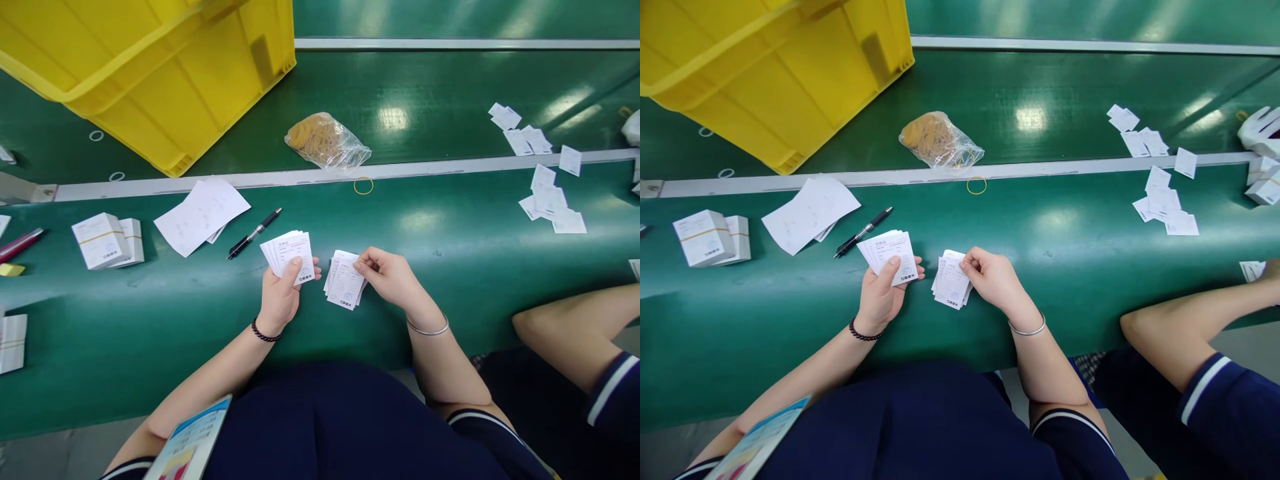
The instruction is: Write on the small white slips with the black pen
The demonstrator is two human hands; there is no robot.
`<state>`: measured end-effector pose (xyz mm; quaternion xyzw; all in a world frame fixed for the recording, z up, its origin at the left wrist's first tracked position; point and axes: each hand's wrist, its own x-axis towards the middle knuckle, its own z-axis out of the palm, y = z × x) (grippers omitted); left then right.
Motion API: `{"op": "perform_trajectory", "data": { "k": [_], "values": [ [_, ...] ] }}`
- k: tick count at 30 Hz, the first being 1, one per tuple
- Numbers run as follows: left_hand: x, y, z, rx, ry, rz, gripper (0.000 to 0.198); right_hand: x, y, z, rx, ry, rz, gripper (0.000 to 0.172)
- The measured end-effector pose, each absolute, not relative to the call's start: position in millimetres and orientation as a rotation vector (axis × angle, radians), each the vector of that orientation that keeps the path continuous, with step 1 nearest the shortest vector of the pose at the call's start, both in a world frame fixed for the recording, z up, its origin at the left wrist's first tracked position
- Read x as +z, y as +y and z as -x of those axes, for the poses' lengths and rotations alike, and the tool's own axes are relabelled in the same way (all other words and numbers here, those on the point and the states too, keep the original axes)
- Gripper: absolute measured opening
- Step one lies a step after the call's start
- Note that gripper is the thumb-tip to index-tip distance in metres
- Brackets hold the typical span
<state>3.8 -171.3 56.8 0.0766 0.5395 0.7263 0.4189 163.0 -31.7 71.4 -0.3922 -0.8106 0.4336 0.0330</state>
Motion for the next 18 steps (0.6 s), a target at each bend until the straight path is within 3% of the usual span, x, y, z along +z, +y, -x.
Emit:
{"op": "perform_trajectory", "data": {
  "k": [3, 5, 7, 13, 18],
  "values": [
    [56.2, -173.1, -6.8, 1.757, 1.312, -0.241, 0.053, 67.1, -33.7, -160.2, 0.867, -2.647, 1.287, 0.016],
    [55.2, -174.9, -11.3, 1.680, 1.291, -0.267, 0.055, 65.6, -35.3, -158.9, 0.779, -2.630, 1.257, 0.010],
    [53.6, -176.8, -16.6, 1.608, 1.283, -0.285, 0.057, 66.5, -37.7, -157.8, 0.893, -2.530, 1.164, 0.012],
    [43.5, -183.2, -28.5, 1.486, 1.240, -0.406, 0.048, 72.9, -51.1, -151.7, 1.798, -1.992, 0.961, 0.036],
    [39.4, -184.4, -29.5, 1.499, 1.269, -0.420, 0.040, 70.0, -52.7, -147.4, 1.927, -1.859, 0.921, 0.038]
  ]
}}
